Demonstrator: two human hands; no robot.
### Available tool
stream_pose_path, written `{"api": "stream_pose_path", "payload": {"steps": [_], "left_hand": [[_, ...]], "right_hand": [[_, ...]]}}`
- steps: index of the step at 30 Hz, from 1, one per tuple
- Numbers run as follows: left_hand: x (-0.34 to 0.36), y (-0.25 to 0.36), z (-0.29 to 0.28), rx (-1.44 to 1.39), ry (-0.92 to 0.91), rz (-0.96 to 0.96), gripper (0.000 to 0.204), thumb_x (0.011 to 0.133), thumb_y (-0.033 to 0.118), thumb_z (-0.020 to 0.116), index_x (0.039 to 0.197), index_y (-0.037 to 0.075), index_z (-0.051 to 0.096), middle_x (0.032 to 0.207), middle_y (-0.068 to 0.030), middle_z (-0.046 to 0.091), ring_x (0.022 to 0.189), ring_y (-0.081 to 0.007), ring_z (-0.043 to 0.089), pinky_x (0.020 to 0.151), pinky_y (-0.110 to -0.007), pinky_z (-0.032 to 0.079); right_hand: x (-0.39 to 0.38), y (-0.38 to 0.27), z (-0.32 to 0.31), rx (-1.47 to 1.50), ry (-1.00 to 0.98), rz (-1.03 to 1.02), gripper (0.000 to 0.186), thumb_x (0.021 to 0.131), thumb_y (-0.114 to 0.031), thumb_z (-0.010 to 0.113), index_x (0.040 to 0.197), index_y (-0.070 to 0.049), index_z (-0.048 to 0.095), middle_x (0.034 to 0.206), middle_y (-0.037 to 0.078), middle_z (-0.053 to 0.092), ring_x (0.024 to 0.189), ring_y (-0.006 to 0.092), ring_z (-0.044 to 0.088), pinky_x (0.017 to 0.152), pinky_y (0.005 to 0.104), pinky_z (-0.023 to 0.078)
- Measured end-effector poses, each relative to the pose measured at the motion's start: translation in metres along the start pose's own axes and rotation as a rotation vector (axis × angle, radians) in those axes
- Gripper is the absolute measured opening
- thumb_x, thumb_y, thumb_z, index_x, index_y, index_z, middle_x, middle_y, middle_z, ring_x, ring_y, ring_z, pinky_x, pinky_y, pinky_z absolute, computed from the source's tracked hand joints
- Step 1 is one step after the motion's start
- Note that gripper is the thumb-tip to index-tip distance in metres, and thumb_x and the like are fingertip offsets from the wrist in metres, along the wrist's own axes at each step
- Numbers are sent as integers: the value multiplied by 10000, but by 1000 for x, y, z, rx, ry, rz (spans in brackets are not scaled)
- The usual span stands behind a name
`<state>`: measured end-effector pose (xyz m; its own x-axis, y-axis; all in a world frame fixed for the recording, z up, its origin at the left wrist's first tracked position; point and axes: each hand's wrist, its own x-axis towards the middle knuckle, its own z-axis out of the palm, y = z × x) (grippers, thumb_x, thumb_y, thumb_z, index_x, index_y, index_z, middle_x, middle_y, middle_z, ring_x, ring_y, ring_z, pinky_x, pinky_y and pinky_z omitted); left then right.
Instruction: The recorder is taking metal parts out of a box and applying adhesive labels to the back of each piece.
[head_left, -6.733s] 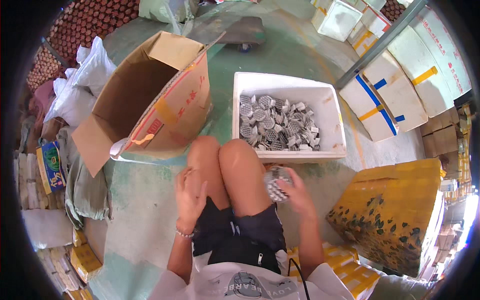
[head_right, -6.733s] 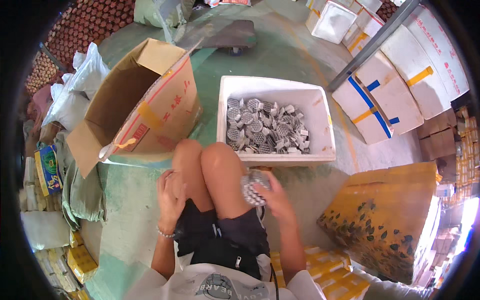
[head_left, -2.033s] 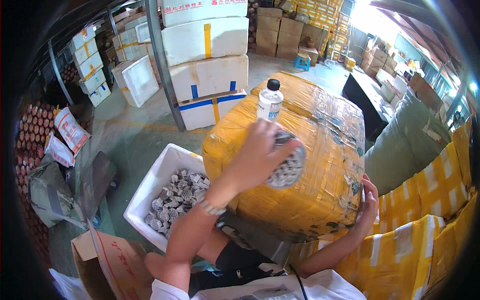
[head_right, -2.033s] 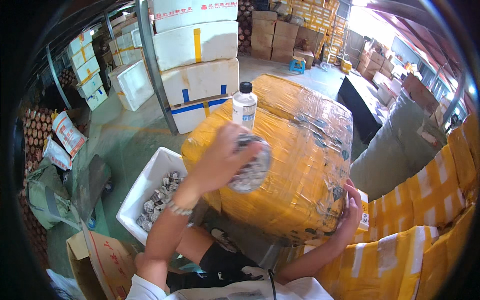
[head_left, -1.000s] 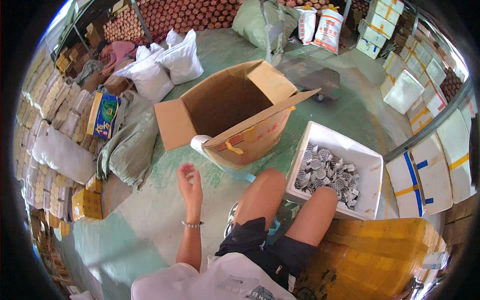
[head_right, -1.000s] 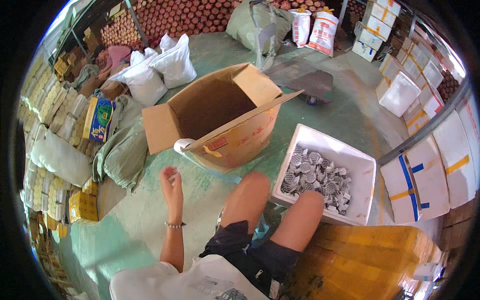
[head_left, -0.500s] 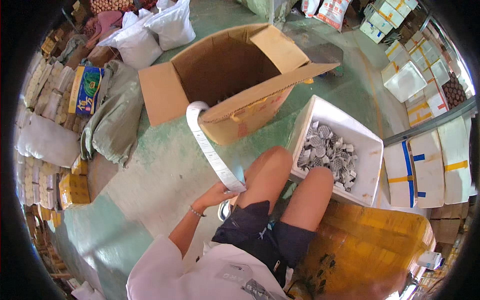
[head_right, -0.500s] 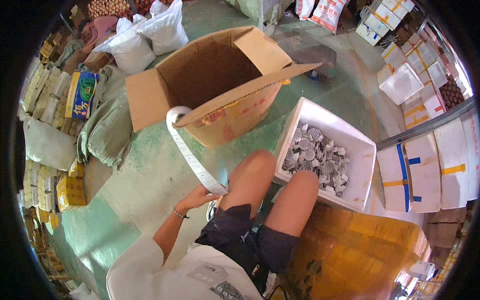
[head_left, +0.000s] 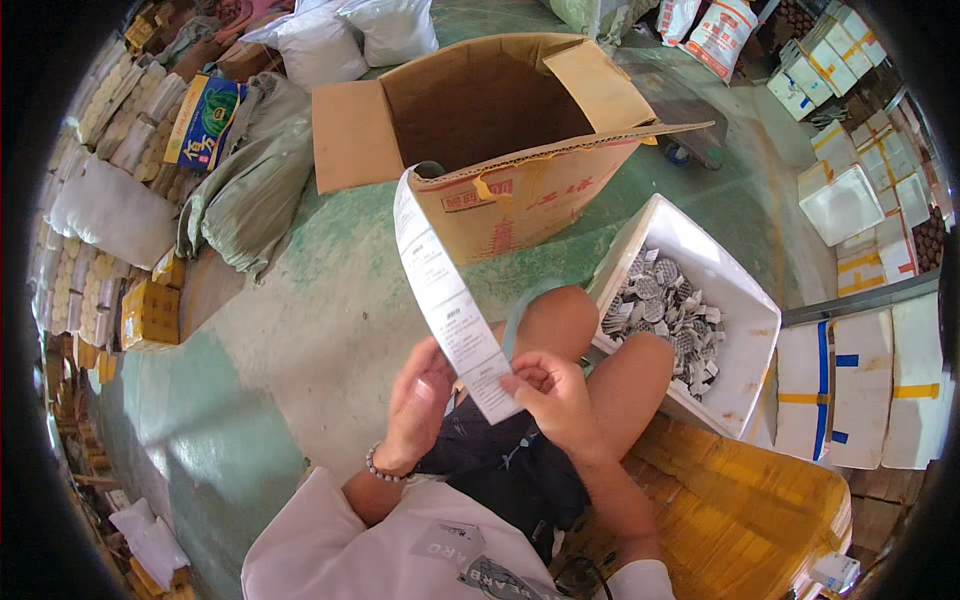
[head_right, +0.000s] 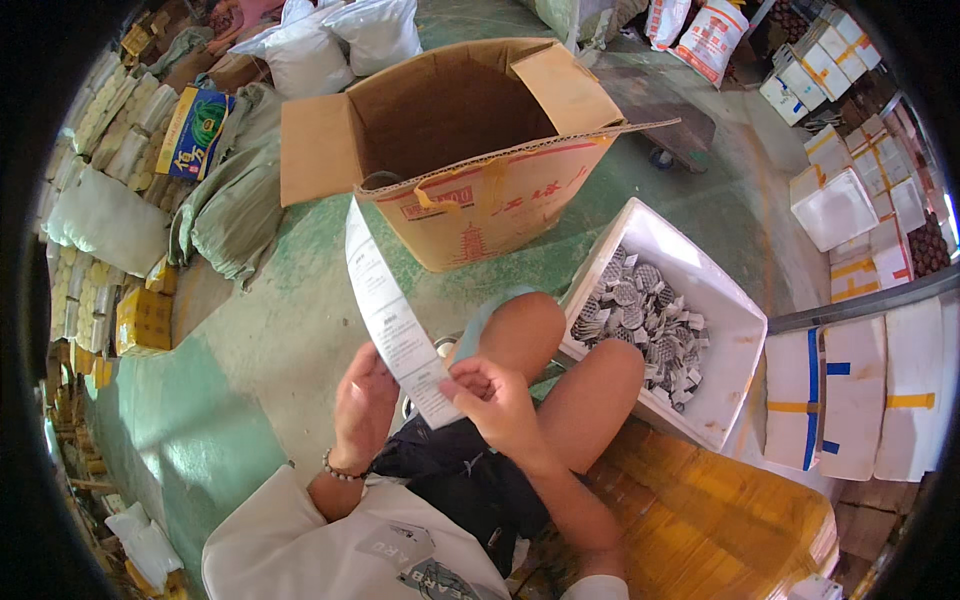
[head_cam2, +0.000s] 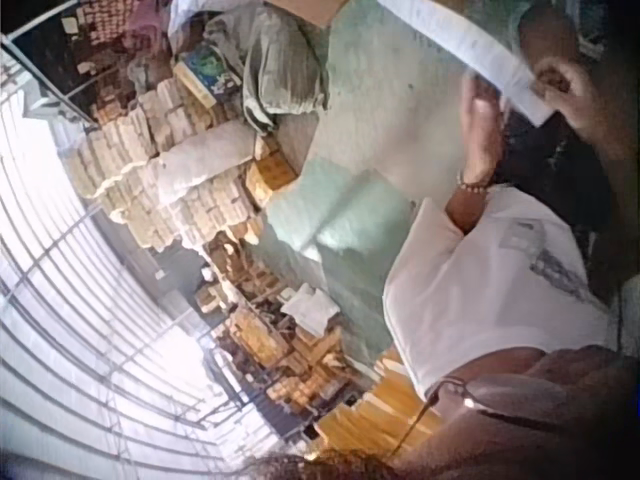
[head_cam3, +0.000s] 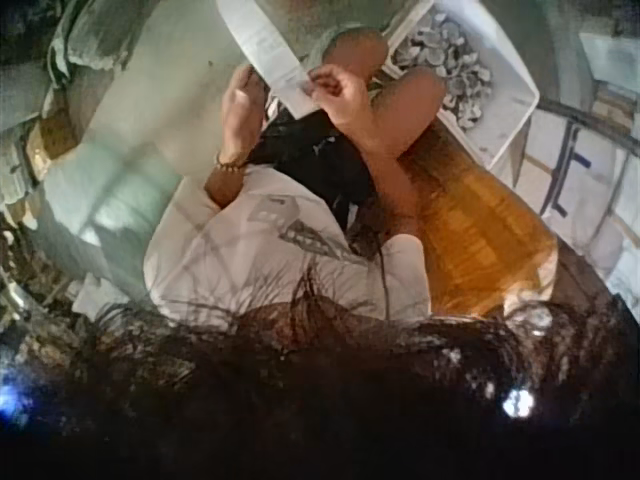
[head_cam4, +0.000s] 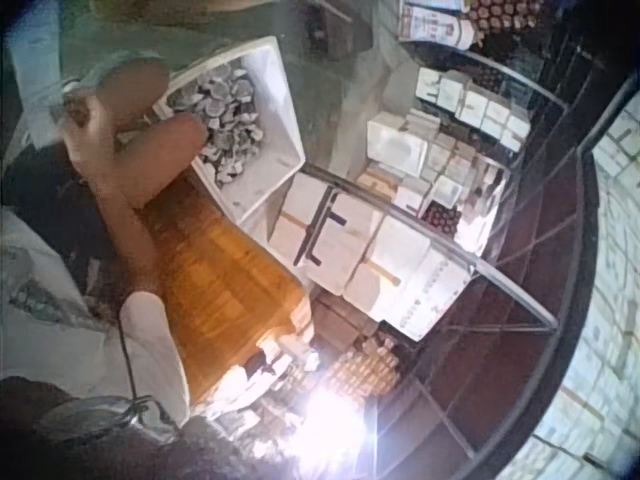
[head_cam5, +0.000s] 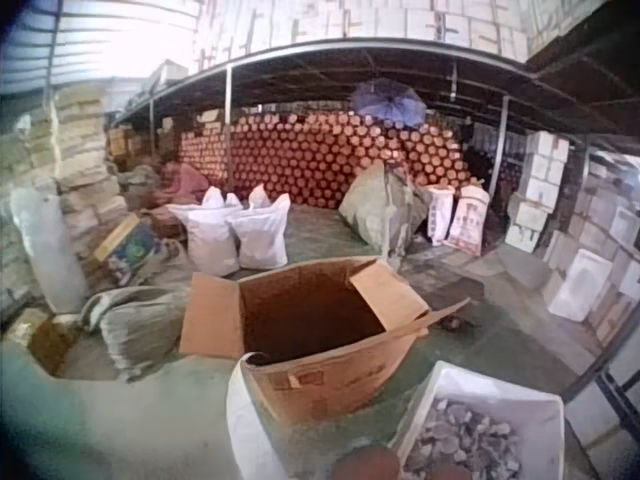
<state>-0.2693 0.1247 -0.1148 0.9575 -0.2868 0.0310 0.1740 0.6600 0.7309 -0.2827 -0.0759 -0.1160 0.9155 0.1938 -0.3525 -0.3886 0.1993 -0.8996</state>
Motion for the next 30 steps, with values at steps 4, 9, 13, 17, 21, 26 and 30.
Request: {"api": "stream_pose_path", "payload": {"steps": [4,9,13,17,21,26,30], "left_hand": [[-11,-12,-8,547,-320,-321,746,905,91,774,1518,-33,368,1510,-178,498,1360,-268,544,1144,-413,422],[-30,-31,3,491,-320,-908,682,844,119,851,1410,-3,491,1411,-162,554,1326,-240,562,1096,-398,463],[-21,-42,22,968,-23,-9,505,780,173,883,1205,11,661,1178,-146,582,1050,-264,600,944,-412,497],[14,-38,14,1407,-130,304,292,745,128,863,1001,34,756,1178,-197,582,1047,-386,571,976,-485,450],[15,-16,-9,1108,-535,314,212,837,74,797,1013,-9,715,1003,-182,705,920,-289,679,840,-420,516],[-37,-10,-6,556,-293,-361,105,1001,59,664,1034,-34,629,1021,-177,750,838,-156,725,724,-314,578],[-50,-9,14,232,109,-248,158,1058,110,558,1123,-33,575,1088,-216,710,928,-299,744,739,-444,648]], "right_hand": [[-2,8,15,215,294,-364,165,984,-33,694,1073,-14,557,906,23,655,831,65,631,729,204,487],[15,-13,5,186,391,-427,155,992,-22,678,1044,-39,532,900,13,619,796,58,584,732,208,477],[26,-37,6,627,242,-316,156,999,-40,670,1057,-56,525,925,31,651,874,92,634,789,238,506],[34,-62,21,621,174,-339,114,1010,-63,655,1052,-67,549,996,82,689,870,103,682,689,245,544],[59,-94,4,464,301,-357,161,984,-51,692,1075,-28,561,961,76,704,804,102,650,719,238,527],[71,-97,-12,199,97,-259,196,1002,-81,671,1145,-6,560,1059,158,724,894,183,713,781,263,562],[40,-71,-18,318,70,-253,442,1006,-167,683,1363,-25,464,1179,173,685,1053,205,693,911,336,558]]}}
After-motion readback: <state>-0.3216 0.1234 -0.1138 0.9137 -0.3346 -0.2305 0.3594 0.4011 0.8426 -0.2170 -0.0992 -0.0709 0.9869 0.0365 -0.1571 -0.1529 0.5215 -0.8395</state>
